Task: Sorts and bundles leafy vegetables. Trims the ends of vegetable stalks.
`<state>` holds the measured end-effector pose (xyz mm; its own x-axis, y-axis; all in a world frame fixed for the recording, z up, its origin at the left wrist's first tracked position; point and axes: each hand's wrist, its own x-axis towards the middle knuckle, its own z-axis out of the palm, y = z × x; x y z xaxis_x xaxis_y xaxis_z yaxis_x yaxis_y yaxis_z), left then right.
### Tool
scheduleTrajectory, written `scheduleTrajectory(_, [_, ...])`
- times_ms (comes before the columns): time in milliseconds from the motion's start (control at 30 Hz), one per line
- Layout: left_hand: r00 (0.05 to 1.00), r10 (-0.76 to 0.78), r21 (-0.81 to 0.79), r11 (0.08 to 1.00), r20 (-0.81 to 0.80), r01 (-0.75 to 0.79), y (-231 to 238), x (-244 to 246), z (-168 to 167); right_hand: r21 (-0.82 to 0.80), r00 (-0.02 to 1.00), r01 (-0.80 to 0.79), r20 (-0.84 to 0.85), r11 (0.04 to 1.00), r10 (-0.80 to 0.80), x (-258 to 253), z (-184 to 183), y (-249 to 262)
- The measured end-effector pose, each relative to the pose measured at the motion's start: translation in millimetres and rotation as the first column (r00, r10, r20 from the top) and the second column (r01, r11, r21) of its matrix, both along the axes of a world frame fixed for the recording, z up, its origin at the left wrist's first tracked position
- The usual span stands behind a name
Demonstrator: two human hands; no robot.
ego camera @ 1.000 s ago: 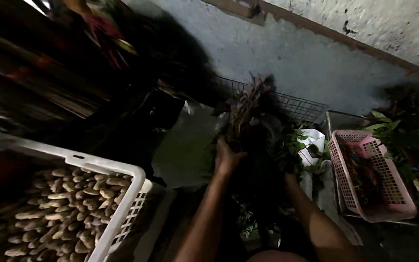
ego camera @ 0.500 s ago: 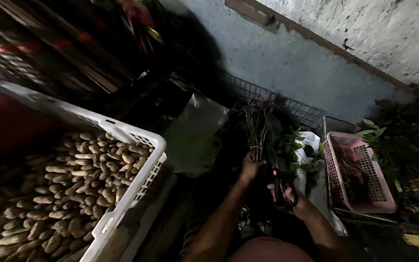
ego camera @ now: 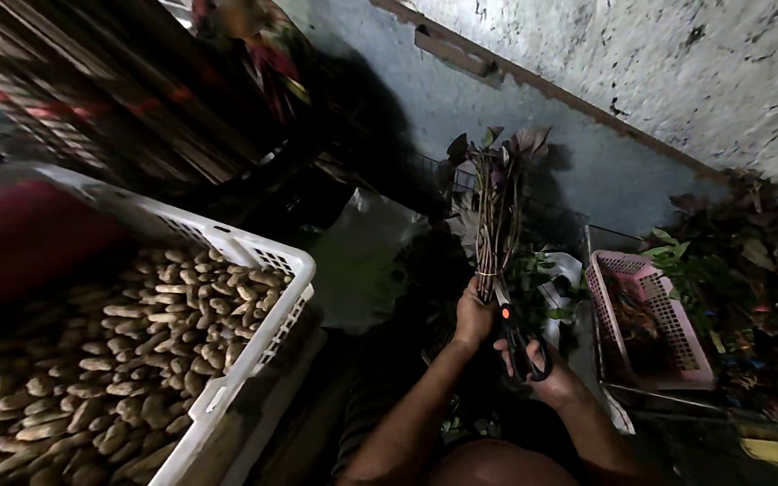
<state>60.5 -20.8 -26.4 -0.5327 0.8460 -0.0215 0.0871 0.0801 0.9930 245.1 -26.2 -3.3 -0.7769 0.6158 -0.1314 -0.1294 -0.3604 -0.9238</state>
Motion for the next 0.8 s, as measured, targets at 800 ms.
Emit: scheduleTrajectory(800, [0.679,0.078,-0.213,0.97,0.73,0.118,-23,-23,-70,0.359,0.704,-0.044,0.674,0.932,-0.226,-47,-82,65])
